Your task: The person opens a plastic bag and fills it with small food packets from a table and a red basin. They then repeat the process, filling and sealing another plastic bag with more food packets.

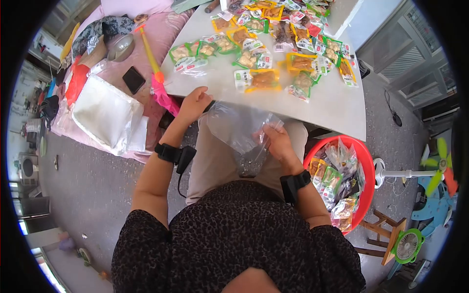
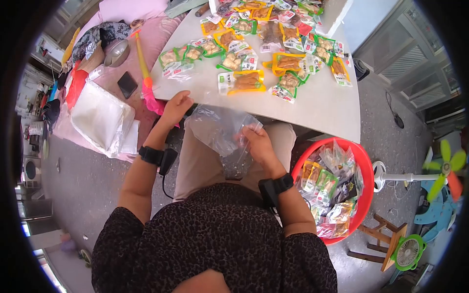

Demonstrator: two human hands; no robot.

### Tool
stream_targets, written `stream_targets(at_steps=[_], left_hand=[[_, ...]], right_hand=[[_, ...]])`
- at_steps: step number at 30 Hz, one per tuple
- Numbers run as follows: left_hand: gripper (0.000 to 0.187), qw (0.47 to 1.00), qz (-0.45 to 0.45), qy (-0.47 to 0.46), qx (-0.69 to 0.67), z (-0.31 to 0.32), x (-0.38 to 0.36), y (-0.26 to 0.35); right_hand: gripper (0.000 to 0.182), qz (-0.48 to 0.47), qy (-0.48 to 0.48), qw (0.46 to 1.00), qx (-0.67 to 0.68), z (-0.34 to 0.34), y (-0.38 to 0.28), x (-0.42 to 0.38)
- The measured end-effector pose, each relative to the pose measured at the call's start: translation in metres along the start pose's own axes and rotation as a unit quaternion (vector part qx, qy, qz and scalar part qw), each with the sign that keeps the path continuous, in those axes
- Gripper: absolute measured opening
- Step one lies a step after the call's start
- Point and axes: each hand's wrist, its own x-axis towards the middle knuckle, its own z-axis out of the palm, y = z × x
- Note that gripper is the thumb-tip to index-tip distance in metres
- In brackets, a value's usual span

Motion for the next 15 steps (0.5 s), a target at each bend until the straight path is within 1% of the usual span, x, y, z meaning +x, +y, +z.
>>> stream_targets(at_steps=[1,4,5,8,11,14,15], left_hand=[[0.045,0.996,-0.07,-0.045,-0.015,0.004,-0.018,0.011],[0.046,0.985,-0.101,-0.136,-0.027,0.014,-0.044,0.004],[0.047,0.992,-0.054,-0.101,-0.057,0.02,-0.047,-0.014],[0.04,0.965,-0.091,-0.087,-0.231,0.012,-0.062,0.018],[0.035,0.976,-0.104,-0.024,-0.188,-0.005,-0.073,0.014],[0.033,0.988,-0.104,0.014,-0.114,-0.009,-0.087,-0.022],[0.033,0.995,-0.096,0.03,-0.025,-0.011,-0.093,-0.02]], right_hand=[[0.01,0.006,-0.001,1.0,0.006,0.002,-0.001,-0.001],[0.01,0.018,-0.007,1.0,0.018,0.013,-0.008,-0.009],[0.009,0.02,-0.01,1.0,0.021,0.016,-0.009,-0.01],[0.009,0.017,-0.01,0.999,0.032,0.009,0.003,-0.003],[0.01,0.009,0.009,1.0,-0.017,0.013,0.001,-0.007],[0.012,0.04,-0.005,0.989,-0.144,0.003,0.013,0.0],[0.012,0.031,-0.011,0.987,-0.155,0.006,0.013,-0.001]])
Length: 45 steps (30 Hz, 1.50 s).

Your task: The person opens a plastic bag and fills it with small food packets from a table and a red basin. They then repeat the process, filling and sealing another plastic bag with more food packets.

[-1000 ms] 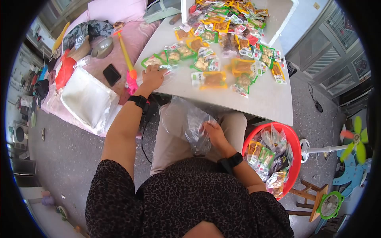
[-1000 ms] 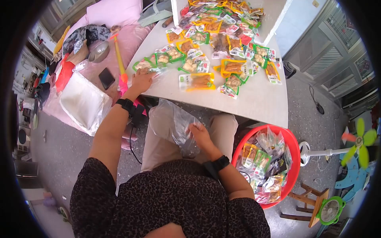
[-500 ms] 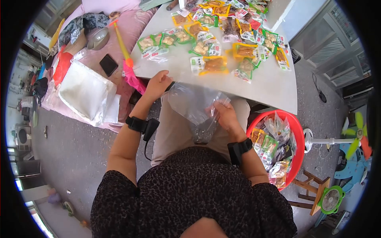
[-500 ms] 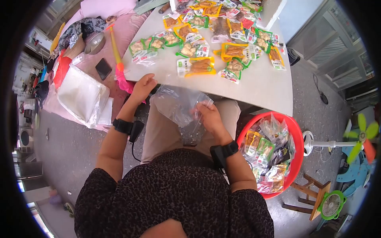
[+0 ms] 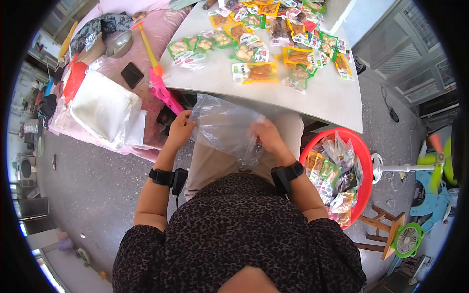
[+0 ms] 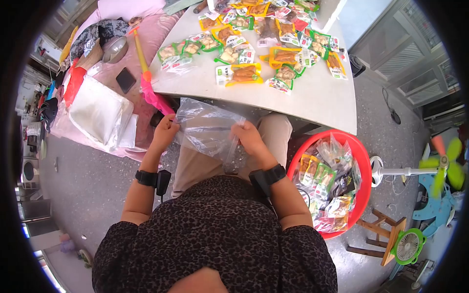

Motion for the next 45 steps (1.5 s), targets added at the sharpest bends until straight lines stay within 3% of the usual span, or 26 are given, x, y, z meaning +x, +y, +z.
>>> stream_targets(at_steps=[2,3,5,8,10,12,14,18,27,33,39,42,45], left_hand=[[0.033,0.983,0.023,0.048,0.173,-0.005,-0.011,0.003],[0.032,0.955,0.116,0.114,0.246,-0.006,-0.012,0.009],[0.03,0.846,0.291,0.239,0.378,-0.001,-0.016,0.023],[0.024,0.942,0.26,0.092,0.193,0.023,-0.027,0.044],[0.024,0.986,0.128,-0.064,0.088,0.044,-0.04,0.07],[0.028,0.967,0.198,-0.107,0.118,0.063,-0.044,0.072],[0.028,0.968,0.191,-0.114,0.114,0.069,-0.042,0.073],[0.029,0.97,0.164,-0.15,0.1,0.067,-0.036,0.076],[0.01,0.985,0.068,-0.158,-0.008,0.074,-0.033,0.047],[0.011,0.974,-0.014,-0.196,-0.11,0.073,-0.028,0.042],[0.008,0.986,0.086,-0.144,-0.001,0.074,-0.031,0.051],[0.007,0.99,0.14,-0.031,0.017,0.072,-0.027,0.05],[0.01,0.991,0.118,0.068,-0.003,0.059,-0.02,0.058]], right_hand=[[0.014,-0.02,-0.008,1.0,-0.022,0.01,-0.002,-0.003],[0.014,-0.024,-0.011,0.999,-0.031,0.012,-0.002,-0.002],[0.014,-0.029,-0.017,0.998,-0.049,0.016,-0.001,0.0],[0.013,-0.018,-0.036,0.998,-0.052,0.029,-0.004,-0.001],[0.013,-0.02,-0.027,0.999,-0.019,0.039,-0.001,0.0],[0.012,-0.031,-0.029,0.999,0.028,0.048,0.002,-0.001],[0.012,-0.052,-0.042,0.994,0.087,0.052,0.005,-0.002],[0.01,-0.009,-0.054,0.993,0.108,0.047,0.01,-0.001],[0.01,0.008,-0.043,0.994,0.096,0.046,0.009,-0.004],[0.011,0.013,-0.017,0.998,0.064,0.046,0.008,-0.001],[0.009,-0.045,-0.001,0.999,-0.024,0.06,-0.007,-0.008],[0.009,-0.057,-0.008,0.998,-0.005,0.055,-0.003,0.002],[0.009,-0.08,0.01,0.997,-0.002,0.056,-0.012,0.002]])
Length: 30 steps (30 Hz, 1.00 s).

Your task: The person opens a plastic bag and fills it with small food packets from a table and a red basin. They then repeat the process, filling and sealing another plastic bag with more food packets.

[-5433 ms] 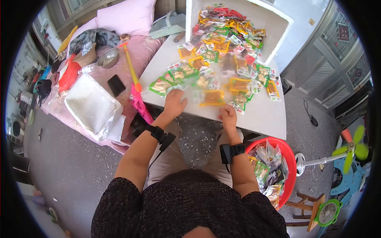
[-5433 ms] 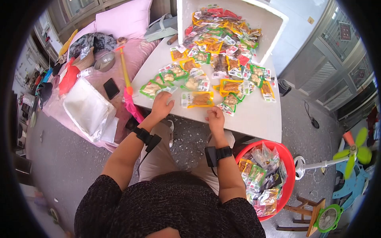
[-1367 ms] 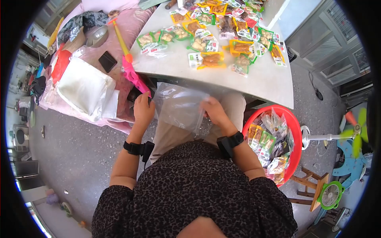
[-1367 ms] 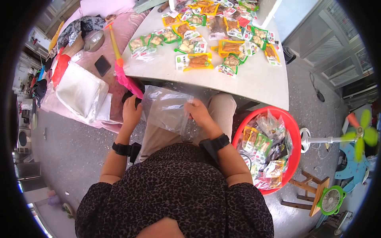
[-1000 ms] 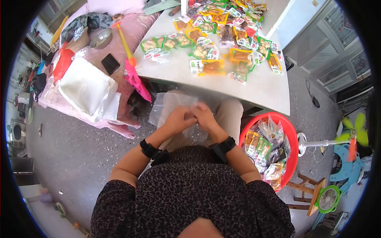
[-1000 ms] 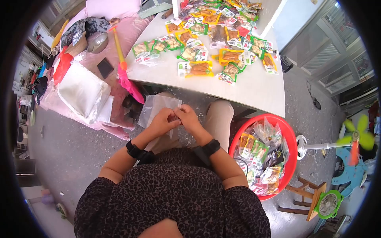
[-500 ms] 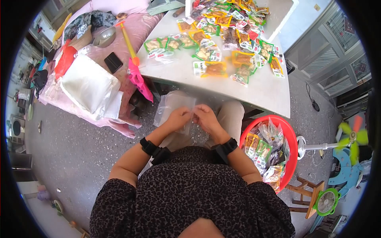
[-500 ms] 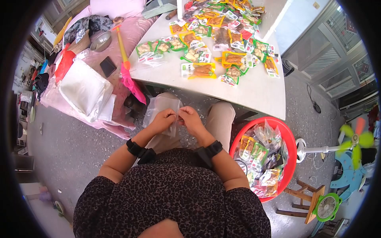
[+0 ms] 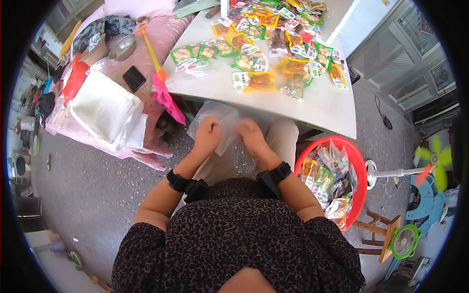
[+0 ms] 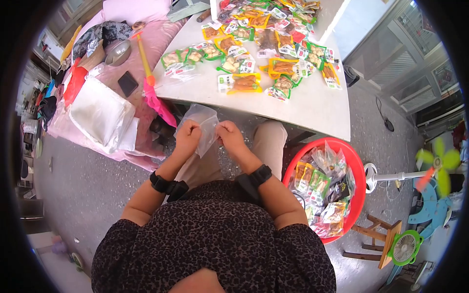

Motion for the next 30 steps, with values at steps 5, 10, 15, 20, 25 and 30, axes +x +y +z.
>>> stream_targets(at_steps=[5,10,15,20,25,30], left_hand=[[0.01,0.989,0.035,-0.03,0.141,-0.014,0.0,0.032],[0.013,0.994,0.008,-0.046,0.096,-0.013,0.001,0.021],[0.017,0.932,0.262,0.086,0.236,-0.045,0.025,0.049],[0.018,0.833,0.4,0.119,0.364,-0.056,0.06,0.084],[0.014,0.849,0.321,0.068,0.413,-0.035,0.105,0.063],[0.013,0.93,0.122,-0.005,0.346,0.017,0.127,0.017]], right_hand=[[0.012,-0.081,-0.009,0.994,-0.079,0.008,-0.007,0.01],[0.011,-0.126,-0.026,0.981,-0.146,0.018,-0.009,0.016],[0.009,-0.107,-0.049,0.992,-0.055,0.013,-0.013,0.032],[0.01,-0.189,-0.004,0.974,-0.123,0.016,-0.039,0.052],[0.018,-0.388,0.134,0.841,-0.353,-0.017,-0.043,0.084],[0.025,-0.295,0.14,0.779,-0.536,-0.075,-0.049,0.125]])
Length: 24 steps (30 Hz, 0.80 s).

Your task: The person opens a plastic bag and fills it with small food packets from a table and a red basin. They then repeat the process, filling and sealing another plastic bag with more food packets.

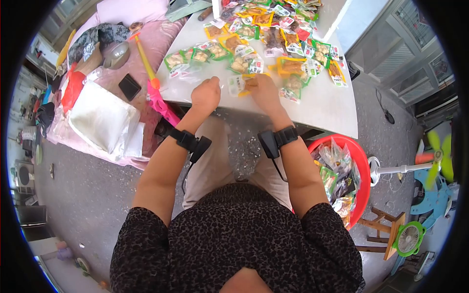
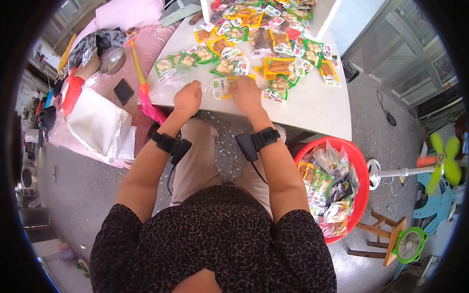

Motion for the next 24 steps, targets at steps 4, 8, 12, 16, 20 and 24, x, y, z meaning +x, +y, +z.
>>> stream_targets(at_steps=[4,8,12,16,20,24], left_hand=[[0.016,0.994,-0.069,-0.069,-0.04,0.034,-0.002,0.001],[0.015,0.997,-0.034,-0.072,-0.002,0.041,-0.004,0.002],[0.013,0.998,-0.004,-0.053,0.019,0.043,-0.004,0.002],[0.012,0.998,0.009,-0.051,0.03,0.042,-0.004,0.004],[0.01,0.999,0.018,-0.033,0.029,0.047,-0.004,0.002],[0.009,0.999,0.027,-0.015,0.029,0.045,-0.007,0.003]], right_hand=[[0.023,0.009,-0.073,0.996,0.056,0.0,0.031,0.004],[0.02,0.025,-0.088,0.994,0.055,-0.017,-0.001,-0.007],[0.021,0.002,-0.088,0.992,0.086,-0.01,0.011,-0.008],[0.043,0.078,-0.009,0.996,-0.03,-0.014,0.016,-0.002],[0.058,0.105,-0.13,0.981,-0.096,-0.021,-0.003,0.01],[0.071,0.147,-0.203,0.956,-0.155,-0.033,-0.02,0.01]])
